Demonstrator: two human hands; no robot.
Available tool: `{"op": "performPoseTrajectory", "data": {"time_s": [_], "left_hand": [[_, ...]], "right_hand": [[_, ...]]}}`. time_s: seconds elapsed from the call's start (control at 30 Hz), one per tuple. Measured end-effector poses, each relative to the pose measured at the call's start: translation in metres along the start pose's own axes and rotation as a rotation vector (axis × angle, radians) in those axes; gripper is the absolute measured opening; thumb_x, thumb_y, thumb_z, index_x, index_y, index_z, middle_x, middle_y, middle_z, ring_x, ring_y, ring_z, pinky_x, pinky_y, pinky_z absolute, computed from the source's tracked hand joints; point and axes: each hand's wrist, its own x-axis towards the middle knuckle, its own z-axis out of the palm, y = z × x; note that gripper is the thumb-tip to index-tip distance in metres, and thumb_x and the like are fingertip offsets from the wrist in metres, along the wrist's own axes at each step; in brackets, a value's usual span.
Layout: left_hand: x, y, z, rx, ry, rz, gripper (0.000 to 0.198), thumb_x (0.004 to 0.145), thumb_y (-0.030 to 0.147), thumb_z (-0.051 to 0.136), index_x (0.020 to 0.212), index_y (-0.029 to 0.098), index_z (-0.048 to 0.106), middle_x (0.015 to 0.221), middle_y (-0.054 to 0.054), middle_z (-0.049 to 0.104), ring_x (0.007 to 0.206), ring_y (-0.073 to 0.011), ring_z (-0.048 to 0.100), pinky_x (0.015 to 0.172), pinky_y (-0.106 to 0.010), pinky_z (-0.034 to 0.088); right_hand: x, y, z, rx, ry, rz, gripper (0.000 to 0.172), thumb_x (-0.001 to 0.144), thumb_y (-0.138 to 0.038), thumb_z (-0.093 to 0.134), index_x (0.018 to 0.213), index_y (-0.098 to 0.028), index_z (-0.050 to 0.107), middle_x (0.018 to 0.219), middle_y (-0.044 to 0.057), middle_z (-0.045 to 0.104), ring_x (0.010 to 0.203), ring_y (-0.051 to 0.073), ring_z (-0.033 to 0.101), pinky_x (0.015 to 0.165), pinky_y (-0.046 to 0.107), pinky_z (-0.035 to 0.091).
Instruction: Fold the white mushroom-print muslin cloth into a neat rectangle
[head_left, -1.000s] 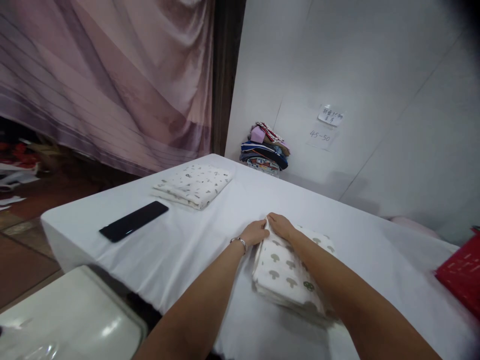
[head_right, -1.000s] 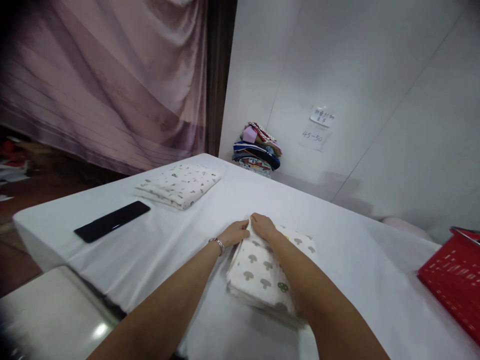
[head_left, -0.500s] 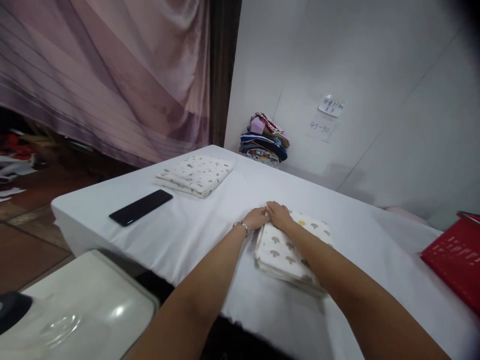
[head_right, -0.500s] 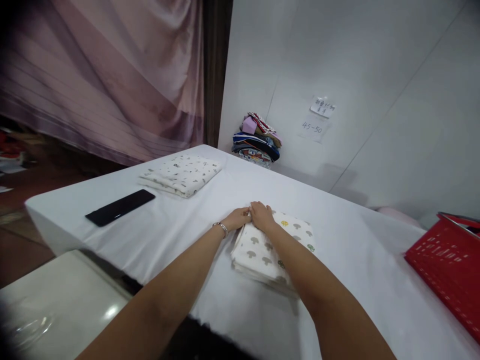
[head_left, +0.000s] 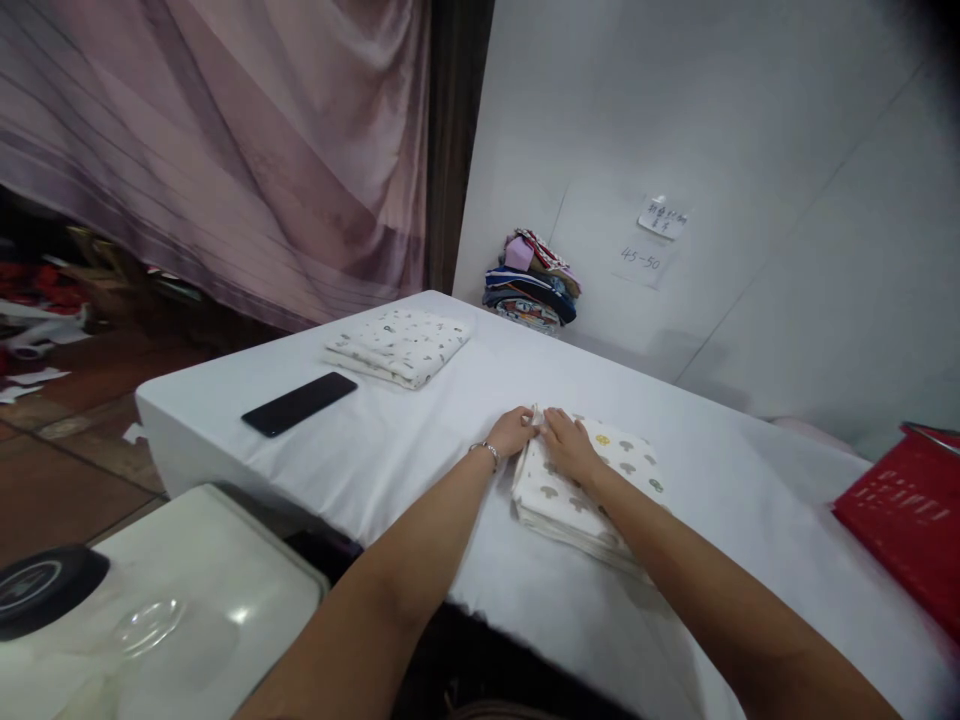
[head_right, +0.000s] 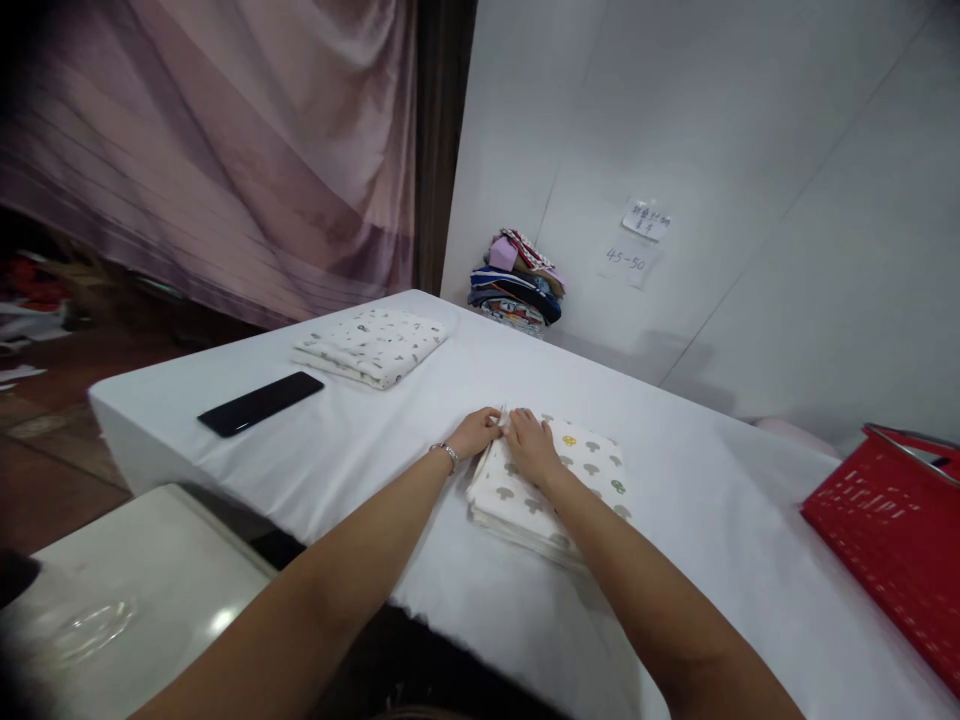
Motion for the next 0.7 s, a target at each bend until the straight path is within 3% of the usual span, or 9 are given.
{"op": "performPoseTrajectory", "data": {"time_s": [0.17,0.4,0.57,0.7], "left_hand": [[-0.004,0.002,0.0,-0.022,0.058,-0.036,0.024,0.077,0.026,0.056,0.099,0.016,0.057,0.075,0.0,0.062,0.064,-0.0095,0.055,0.059,-0.019,0.042],[-0.033,-0.002,-0.008,-0.054,0.058,-0.125,0.012,0.077,0.024,0.054,0.073,0.014,0.057,0.06,0.002,0.058,0.048,-0.0076,0.05,0.047,-0.019,0.039],[-0.064,0.002,-0.007,-0.046,0.072,-0.138,0.015,0.076,0.026,0.054,0.066,0.016,0.056,0.045,0.006,0.048,0.043,-0.0079,0.043,0.045,-0.019,0.035],[-0.079,0.009,-0.005,-0.076,0.105,-0.146,0.013,0.074,0.025,0.056,0.065,0.015,0.056,0.05,0.005,0.051,0.049,-0.0081,0.045,0.048,-0.019,0.035]], "right_hand": [[-0.016,-0.005,0.005,-0.056,-0.061,0.02,0.044,0.092,-0.036,0.026,0.132,-0.019,0.037,0.144,0.011,0.027,0.134,0.023,0.018,0.103,0.049,0.015],[-0.03,-0.004,-0.01,0.03,-0.006,-0.018,0.041,0.091,-0.028,0.028,0.128,-0.017,0.042,0.14,0.013,0.034,0.132,0.023,0.021,0.103,0.047,0.016],[-0.051,-0.01,-0.015,0.102,0.039,-0.129,0.025,0.085,-0.02,0.038,0.097,-0.019,0.059,0.105,0.007,0.059,0.102,0.019,0.048,0.09,0.032,0.031],[-0.058,-0.021,-0.019,0.174,0.109,-0.159,0.023,0.083,-0.018,0.041,0.088,-0.02,0.063,0.088,0.004,0.061,0.088,0.017,0.05,0.081,0.027,0.033]]}}
